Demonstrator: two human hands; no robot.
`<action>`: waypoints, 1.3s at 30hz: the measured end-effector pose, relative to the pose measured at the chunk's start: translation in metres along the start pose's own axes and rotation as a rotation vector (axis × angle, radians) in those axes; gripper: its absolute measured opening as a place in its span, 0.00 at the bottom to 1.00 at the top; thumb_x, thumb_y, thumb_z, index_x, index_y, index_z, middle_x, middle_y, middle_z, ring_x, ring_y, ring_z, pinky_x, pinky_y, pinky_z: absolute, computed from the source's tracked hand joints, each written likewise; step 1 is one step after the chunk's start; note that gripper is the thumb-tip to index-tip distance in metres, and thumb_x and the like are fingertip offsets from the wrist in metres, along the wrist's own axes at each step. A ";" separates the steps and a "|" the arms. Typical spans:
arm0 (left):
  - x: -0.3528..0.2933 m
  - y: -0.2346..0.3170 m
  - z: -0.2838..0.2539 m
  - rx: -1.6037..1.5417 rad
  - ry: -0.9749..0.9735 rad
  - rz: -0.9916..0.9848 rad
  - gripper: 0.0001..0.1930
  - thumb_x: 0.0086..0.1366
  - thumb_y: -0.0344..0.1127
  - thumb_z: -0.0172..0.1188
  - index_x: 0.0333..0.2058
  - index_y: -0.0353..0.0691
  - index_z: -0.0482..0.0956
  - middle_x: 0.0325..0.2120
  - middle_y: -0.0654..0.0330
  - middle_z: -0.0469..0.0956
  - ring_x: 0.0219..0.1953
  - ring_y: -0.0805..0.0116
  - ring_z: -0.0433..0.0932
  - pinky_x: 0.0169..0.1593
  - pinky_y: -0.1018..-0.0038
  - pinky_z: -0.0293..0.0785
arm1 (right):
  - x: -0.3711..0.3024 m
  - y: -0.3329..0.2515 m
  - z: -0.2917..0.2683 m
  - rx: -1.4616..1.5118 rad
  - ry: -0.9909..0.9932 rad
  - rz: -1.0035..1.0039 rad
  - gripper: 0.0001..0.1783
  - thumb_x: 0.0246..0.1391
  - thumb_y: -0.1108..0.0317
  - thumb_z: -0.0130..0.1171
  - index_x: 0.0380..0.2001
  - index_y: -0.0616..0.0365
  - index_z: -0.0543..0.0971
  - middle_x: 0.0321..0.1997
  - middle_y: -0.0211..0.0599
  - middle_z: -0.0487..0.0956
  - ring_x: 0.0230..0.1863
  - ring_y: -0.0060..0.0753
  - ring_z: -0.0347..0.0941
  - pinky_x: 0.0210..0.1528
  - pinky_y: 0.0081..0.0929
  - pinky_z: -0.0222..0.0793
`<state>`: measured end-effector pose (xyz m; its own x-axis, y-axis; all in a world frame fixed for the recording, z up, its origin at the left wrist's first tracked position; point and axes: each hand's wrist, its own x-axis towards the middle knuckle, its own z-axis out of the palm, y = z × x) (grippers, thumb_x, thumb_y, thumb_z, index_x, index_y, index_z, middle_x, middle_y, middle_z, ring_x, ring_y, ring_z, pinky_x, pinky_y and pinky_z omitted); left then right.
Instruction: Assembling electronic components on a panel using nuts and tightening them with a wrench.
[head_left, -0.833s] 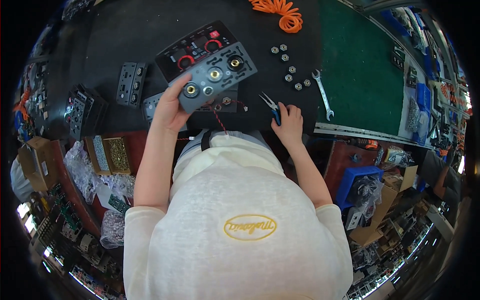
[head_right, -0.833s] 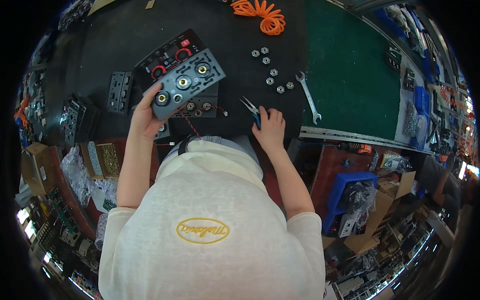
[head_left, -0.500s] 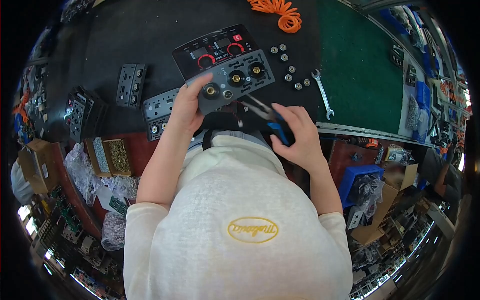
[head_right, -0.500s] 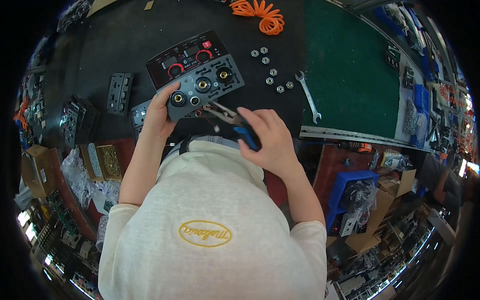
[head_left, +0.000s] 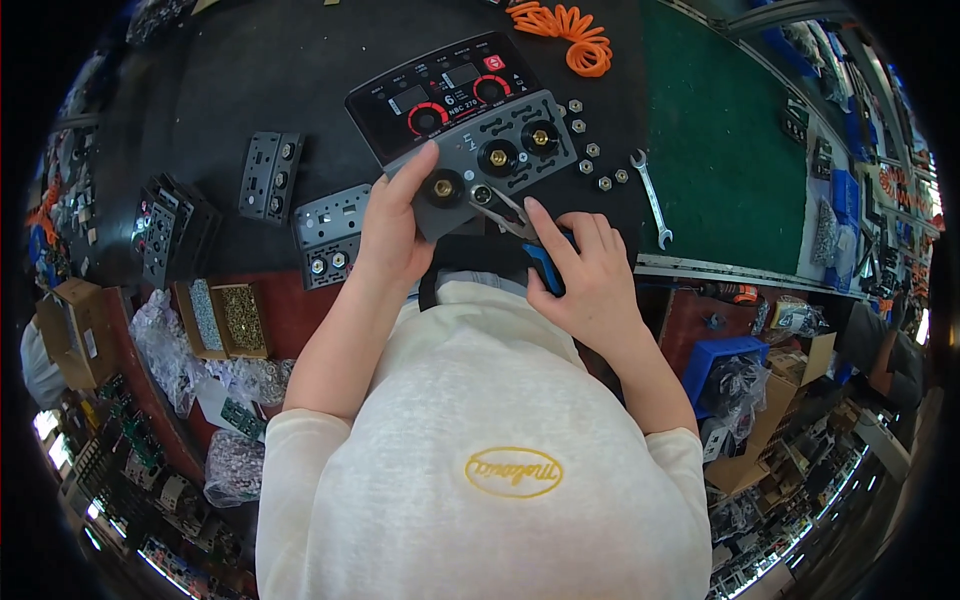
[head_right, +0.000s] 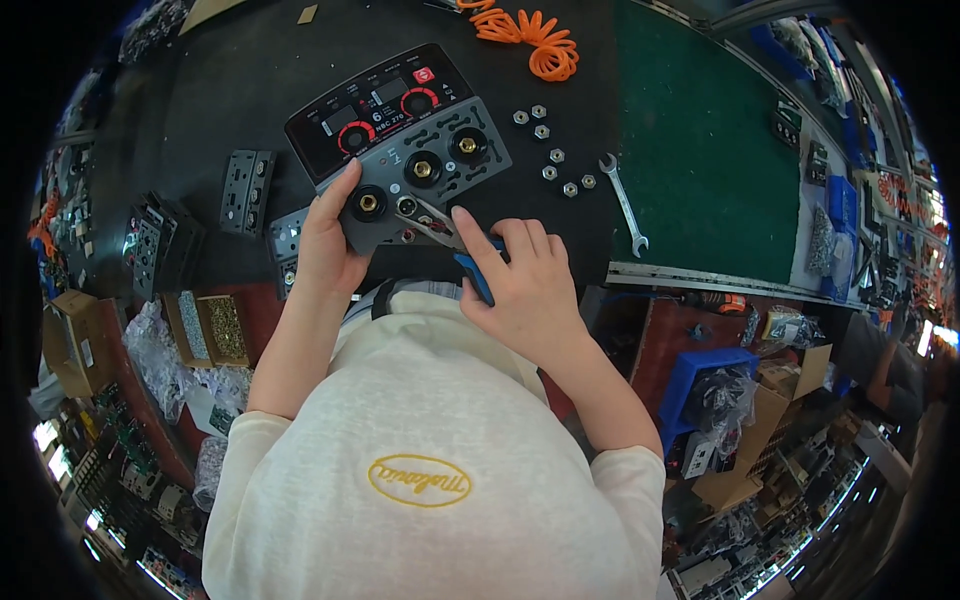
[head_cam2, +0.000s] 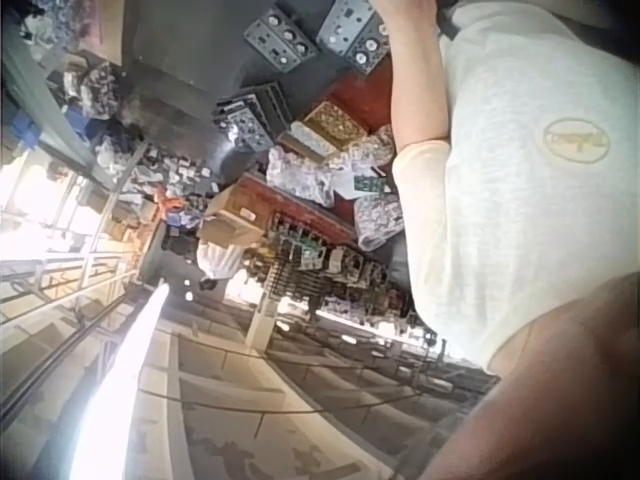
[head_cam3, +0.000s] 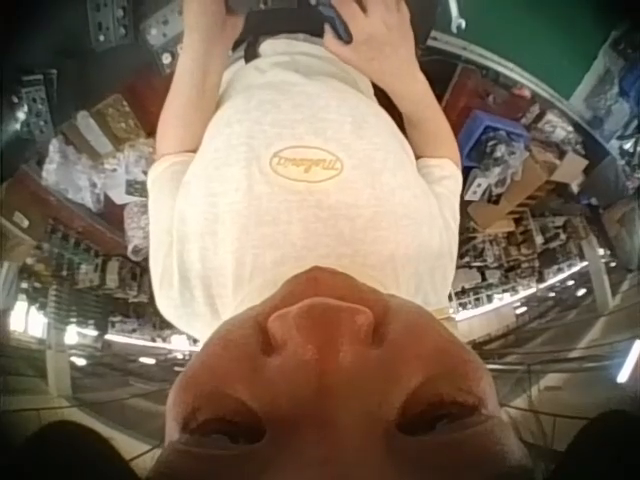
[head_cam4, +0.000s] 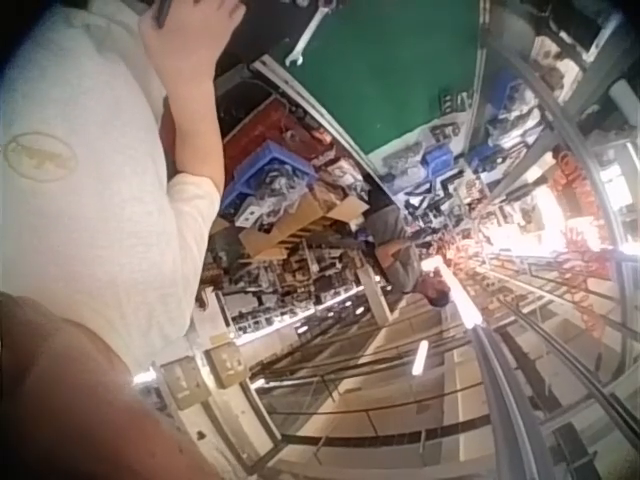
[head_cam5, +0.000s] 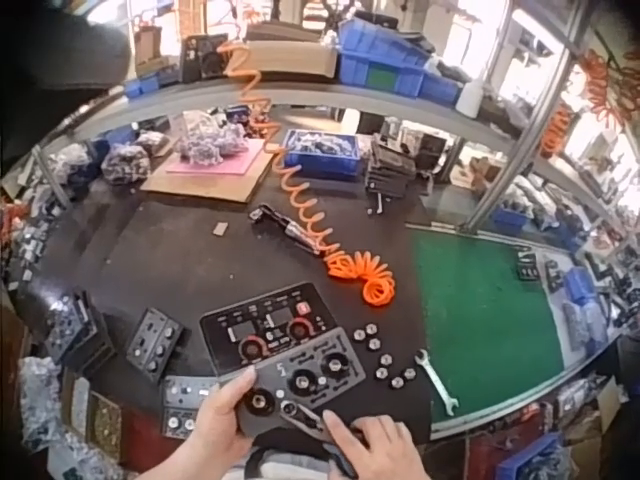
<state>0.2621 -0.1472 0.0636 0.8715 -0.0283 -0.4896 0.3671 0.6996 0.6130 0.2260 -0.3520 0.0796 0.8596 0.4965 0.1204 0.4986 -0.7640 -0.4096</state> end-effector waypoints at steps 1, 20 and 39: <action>-0.001 0.002 0.002 -0.042 0.002 -0.013 0.16 0.64 0.39 0.54 0.45 0.33 0.73 0.39 0.54 0.78 0.40 0.67 0.79 0.43 0.71 0.78 | 0.001 -0.002 -0.002 0.000 0.003 0.005 0.39 0.35 0.66 0.62 0.58 0.51 0.68 0.37 0.38 0.69 0.39 0.36 0.65 0.37 0.34 0.62; -0.012 0.022 0.017 -0.141 -0.040 -0.006 0.15 0.66 0.41 0.53 0.46 0.36 0.72 0.41 0.56 0.77 0.42 0.67 0.78 0.44 0.69 0.77 | 0.020 -0.026 -0.019 -0.153 -0.013 -0.005 0.41 0.37 0.70 0.62 0.59 0.64 0.63 0.30 0.37 0.67 0.32 0.36 0.64 0.32 0.30 0.61; -0.017 0.032 0.028 -0.010 -0.154 0.118 0.18 0.67 0.46 0.51 0.48 0.41 0.72 0.44 0.60 0.76 0.47 0.68 0.76 0.50 0.69 0.72 | 0.036 -0.033 -0.024 -0.085 0.036 0.113 0.29 0.34 0.70 0.62 0.45 0.64 0.70 0.30 0.39 0.68 0.34 0.38 0.67 0.35 0.32 0.62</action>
<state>0.2686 -0.1441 0.1089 0.9481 -0.0540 -0.3133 0.2567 0.7115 0.6542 0.2435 -0.3192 0.1191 0.9136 0.3913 0.1107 0.4046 -0.8470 -0.3448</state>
